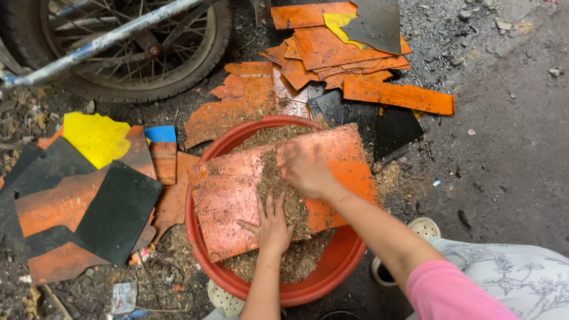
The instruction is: The person scrubs several flat, colored tiles with a coarse material from a red basin, then places the cleaned tiles aside. The person handles orange and black tiles one at a time, rubbing them with the material and setting them down.
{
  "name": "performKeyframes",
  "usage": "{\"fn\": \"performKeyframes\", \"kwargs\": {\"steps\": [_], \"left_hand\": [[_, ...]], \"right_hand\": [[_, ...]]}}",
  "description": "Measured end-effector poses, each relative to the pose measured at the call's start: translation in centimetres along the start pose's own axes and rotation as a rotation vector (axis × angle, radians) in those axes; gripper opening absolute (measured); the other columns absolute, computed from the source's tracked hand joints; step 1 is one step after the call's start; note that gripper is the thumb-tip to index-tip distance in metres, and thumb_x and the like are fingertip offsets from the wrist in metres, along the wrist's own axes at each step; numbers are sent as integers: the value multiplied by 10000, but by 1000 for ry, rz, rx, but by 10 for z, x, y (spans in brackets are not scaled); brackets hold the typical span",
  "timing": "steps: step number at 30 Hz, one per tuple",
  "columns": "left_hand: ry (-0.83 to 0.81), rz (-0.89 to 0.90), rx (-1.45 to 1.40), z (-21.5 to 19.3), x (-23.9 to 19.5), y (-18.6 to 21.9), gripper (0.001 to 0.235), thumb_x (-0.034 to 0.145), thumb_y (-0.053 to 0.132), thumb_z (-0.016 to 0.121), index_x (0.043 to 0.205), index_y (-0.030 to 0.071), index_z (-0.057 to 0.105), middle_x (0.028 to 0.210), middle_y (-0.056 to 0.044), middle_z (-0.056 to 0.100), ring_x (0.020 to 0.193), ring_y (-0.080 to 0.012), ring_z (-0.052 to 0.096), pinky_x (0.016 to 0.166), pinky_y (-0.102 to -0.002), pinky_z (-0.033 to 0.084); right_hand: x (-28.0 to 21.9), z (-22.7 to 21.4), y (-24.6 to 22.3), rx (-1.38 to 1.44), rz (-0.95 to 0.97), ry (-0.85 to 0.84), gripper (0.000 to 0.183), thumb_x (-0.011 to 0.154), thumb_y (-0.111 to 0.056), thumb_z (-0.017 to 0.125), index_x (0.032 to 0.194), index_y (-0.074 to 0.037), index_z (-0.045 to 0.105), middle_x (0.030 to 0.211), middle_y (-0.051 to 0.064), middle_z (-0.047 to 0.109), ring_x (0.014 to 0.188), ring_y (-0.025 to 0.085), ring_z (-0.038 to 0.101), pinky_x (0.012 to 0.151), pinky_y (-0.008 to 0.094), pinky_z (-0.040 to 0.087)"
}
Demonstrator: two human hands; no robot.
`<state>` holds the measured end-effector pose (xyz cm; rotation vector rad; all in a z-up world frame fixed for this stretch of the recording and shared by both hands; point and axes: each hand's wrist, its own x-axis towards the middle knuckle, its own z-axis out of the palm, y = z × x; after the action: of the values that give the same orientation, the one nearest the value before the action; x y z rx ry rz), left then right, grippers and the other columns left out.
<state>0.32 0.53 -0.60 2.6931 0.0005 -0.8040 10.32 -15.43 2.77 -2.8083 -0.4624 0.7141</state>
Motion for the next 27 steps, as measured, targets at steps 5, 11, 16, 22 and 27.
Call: {"fn": "performKeyframes", "kwargs": {"steps": [5,11,16,22,27], "left_hand": [[30,11,-18,3,-7,4,919,867,441,758,1580,343,186,1704,0,51,1572,-293,-26,1056,-878,-115],[72,22,1,-3,-7,8,919,864,381,773,1580,353,198,1714,11,65,1582,-289,-2,1057,-881,-89],[73,27,22,2,-11,3,932,867,346,773,1589,369,184,1711,5,61,1581,-285,-15,1057,-879,-95],[92,21,15,9,-11,5,920,882,366,758,1591,359,171,1715,-8,53,1575,-282,-32,1057,-882,-93],[88,25,31,7,-7,1,949,866,340,769,1595,371,161,1717,-1,28,1575,-271,-60,1066,-867,-111]], "right_hand": [[-43,-6,66,131,381,186,711,1037,-410,310,1620,-91,58,1685,97,-42,1540,300,-53,1184,661,-67],[-74,69,-13,-28,233,66,753,1048,-454,332,1622,-104,-6,1715,106,-100,1557,364,-127,1209,634,-63],[-117,72,33,68,259,6,784,1034,-486,320,1631,-124,-38,1706,63,-111,1550,280,-124,1205,652,-59],[-127,89,1,25,449,158,788,1044,-468,360,1618,-17,63,1700,168,-39,1562,362,-68,1221,612,-10],[-113,89,-28,44,205,40,697,1052,-439,271,1603,-69,55,1693,95,-36,1547,284,-64,1209,641,-62]]}}
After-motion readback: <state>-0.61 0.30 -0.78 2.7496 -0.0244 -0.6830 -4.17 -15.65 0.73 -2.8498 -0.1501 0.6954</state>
